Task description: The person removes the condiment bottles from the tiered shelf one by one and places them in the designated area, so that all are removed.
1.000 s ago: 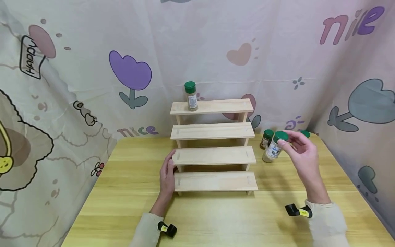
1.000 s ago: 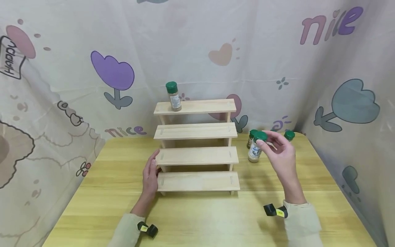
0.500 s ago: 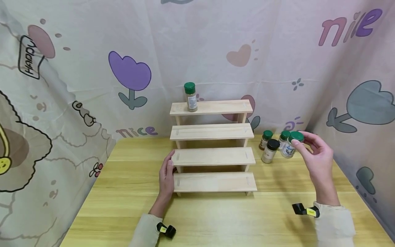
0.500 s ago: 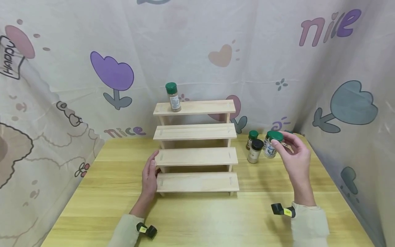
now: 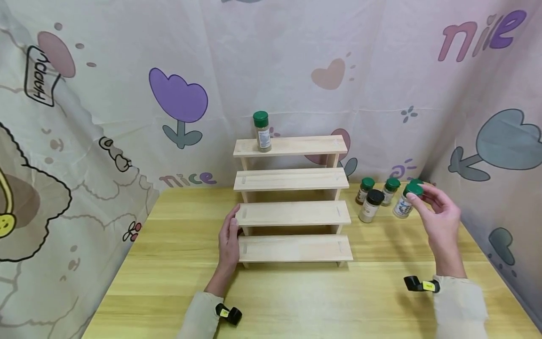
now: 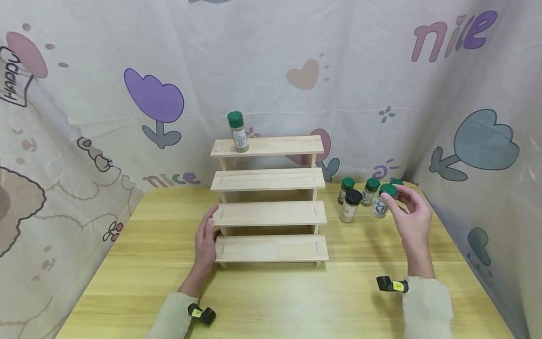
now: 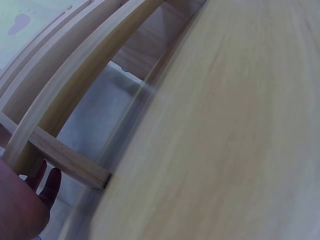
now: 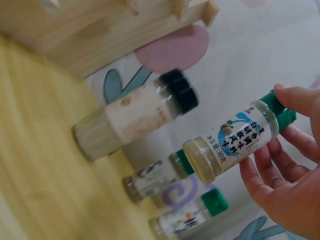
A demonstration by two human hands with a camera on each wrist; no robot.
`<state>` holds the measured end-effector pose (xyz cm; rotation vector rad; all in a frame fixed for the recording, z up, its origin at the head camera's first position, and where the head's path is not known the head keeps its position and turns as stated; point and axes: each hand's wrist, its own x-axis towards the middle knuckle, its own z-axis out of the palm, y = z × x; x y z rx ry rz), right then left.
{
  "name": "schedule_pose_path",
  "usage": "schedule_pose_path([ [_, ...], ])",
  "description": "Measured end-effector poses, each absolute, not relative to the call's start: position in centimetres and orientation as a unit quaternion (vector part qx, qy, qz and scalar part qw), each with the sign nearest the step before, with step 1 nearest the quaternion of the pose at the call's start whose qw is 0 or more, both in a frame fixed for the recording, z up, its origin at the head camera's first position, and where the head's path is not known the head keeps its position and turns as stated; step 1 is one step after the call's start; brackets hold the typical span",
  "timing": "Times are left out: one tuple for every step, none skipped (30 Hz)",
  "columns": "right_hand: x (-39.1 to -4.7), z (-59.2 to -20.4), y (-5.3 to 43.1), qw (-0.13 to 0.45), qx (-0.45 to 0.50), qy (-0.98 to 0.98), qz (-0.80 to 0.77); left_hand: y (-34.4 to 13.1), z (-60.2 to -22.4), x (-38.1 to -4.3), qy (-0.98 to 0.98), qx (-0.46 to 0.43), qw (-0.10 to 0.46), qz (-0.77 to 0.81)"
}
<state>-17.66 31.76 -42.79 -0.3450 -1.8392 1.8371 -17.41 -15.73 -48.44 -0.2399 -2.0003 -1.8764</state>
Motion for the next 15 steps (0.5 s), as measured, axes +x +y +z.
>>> schedule_pose_path([
  [-17.8, -43.1, 31.9, 0.254, -0.133, -0.678, 0.676, -15.7, -48.4, -17.4, -0.713, -0.085, 0.194, -0.669],
  [-17.9, -43.4, 32.0, 0.252, -0.139, -0.678, 0.677, -15.8, -48.4, -17.5, -0.712, -0.086, 0.194, -0.669],
  [-18.0, -43.7, 32.1, 0.248, -0.144, -0.678, 0.677, -15.8, -48.4, -17.5, -0.712, -0.087, 0.193, -0.67],
  [-18.2, -44.0, 32.3, 0.244, -0.151, -0.679, 0.676, -15.8, -48.4, -17.5, -0.712, -0.087, 0.193, -0.67],
  [-18.3, -44.3, 32.4, 0.24, -0.156, -0.681, 0.674, -15.8, -48.4, -17.5, -0.711, -0.087, 0.192, -0.671],
  [-18.4, -44.6, 32.5, 0.238, -0.161, -0.683, 0.671, -15.8, -48.4, -17.5, -0.711, -0.088, 0.191, -0.671],
  [-18.6, -44.9, 32.6, 0.236, -0.164, -0.683, 0.671, -15.8, -48.4, -17.5, -0.71, -0.088, 0.191, -0.672],
  [-18.7, -45.2, 32.7, 0.234, -0.167, -0.685, 0.669, -15.8, -48.5, -17.5, -0.709, -0.088, 0.192, -0.673],
  [-18.8, -45.5, 32.8, 0.232, -0.17, -0.685, 0.669, -15.8, -48.5, -17.5, -0.708, -0.089, 0.193, -0.673],
  [-19.0, -45.8, 32.9, 0.231, -0.173, -0.686, 0.668, -15.8, -48.5, -17.6, -0.707, -0.089, 0.194, -0.674],
  [-19.1, -46.0, 33.0, 0.229, -0.173, -0.687, 0.667, -15.8, -48.5, -17.6, -0.706, -0.091, 0.196, -0.674],
  [-19.2, -46.3, 33.1, 0.226, -0.175, -0.688, 0.667, -15.8, -48.5, -17.6, -0.705, -0.092, 0.198, -0.675],
  [-19.2, -46.5, 33.1, 0.222, -0.175, -0.687, 0.669, -15.8, -48.6, -17.6, -0.704, -0.094, 0.199, -0.675],
  [-19.3, -46.7, 33.2, 0.219, -0.175, -0.685, 0.672, -15.7, -48.6, -17.7, -0.704, -0.096, 0.2, -0.675],
  [-19.3, -46.9, 33.3, 0.216, -0.175, -0.683, 0.676, -15.7, -48.7, -17.7, -0.703, -0.098, 0.2, -0.675],
])
